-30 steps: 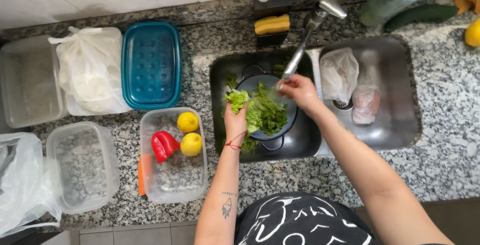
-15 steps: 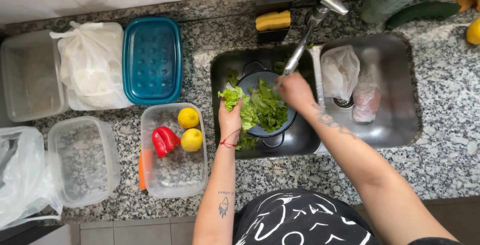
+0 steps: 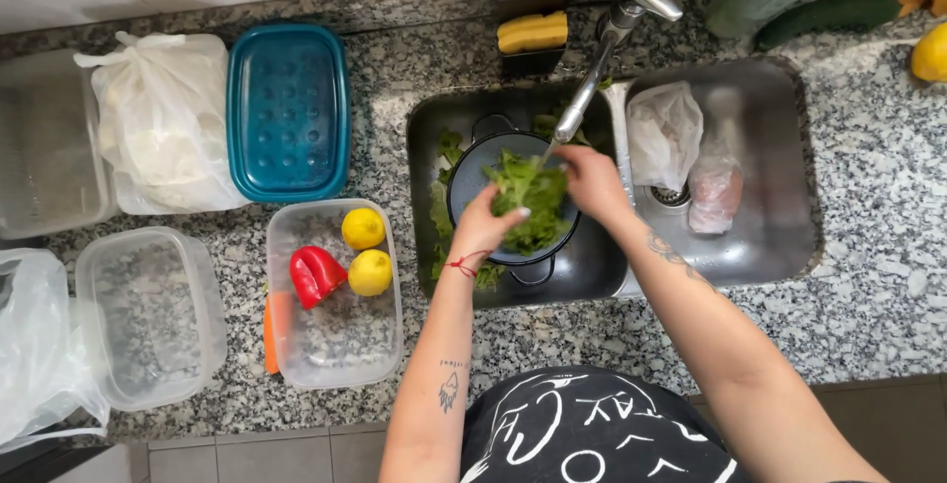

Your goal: The person washes lettuce leaves under running water in a kitchen sink, using a blue colander to hold them. They tear the lettuce into smaller pieces and place them into a clear plastic container. The person also handles a container of brown granular food and places it on a table alongside the lettuce.

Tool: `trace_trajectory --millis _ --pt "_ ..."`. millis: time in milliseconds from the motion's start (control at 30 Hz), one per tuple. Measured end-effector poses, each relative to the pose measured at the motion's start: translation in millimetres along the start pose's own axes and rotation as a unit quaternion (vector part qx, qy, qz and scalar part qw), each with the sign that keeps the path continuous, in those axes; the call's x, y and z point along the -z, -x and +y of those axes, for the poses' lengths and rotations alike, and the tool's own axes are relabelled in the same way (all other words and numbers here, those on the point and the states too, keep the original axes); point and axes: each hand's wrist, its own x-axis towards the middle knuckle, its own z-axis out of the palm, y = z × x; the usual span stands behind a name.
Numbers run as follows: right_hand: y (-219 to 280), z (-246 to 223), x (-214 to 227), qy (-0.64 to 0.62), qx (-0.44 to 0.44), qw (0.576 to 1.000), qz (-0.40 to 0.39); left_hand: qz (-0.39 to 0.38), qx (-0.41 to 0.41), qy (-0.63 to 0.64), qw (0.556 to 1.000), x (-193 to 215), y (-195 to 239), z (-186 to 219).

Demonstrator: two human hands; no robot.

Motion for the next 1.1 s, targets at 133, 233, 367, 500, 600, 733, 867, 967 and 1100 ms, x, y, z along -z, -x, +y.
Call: trace_trajectory --millis 133,233,367,500,600,733,867,967,1100 --pt "22 -23 24 -0.070 -0.031 0.996 0.034 0.108 0.008 -0.154 0.982 -1 -30 -40" --pt "20 -11 -5 -0.030 -0.026 0.999 0.033 0.135 -0.029 -0.213 0.967 -6 -34 -42" --pt "15 -27 -21 -0.023 -0.044 0.994 -0.093 0.135 -0.035 -0.134 0.981 -14 -30 -30" --pt "12 -30 -37 -0.005 -0.121 0.983 -0.137 0.026 0.054 0.021 0.998 -21 -26 -27" --pt "14 -43 -32 -0.127 -0.154 0.969 -0.146 0.062 0.058 0.104 0.991 -41 -58 -65" --pt "18 -62 -5 -0.249 -0.131 0.956 -0.081 0.068 0.066 0.115 0.989 -16 -26 -28" --pt "25 -38 4 -0.112 -0.037 0.990 -0.071 0.073 0.026 -0.015 0.997 -1 6 -3" --pt "10 -5 15 0.015 0.042 0.995 0.084 0.052 -0.006 -0.129 0.990 12 13 5" --pt "-12 -21 91 0.137 0.183 0.903 0.364 0.126 -0.025 -0.207 0.970 26 20 11"
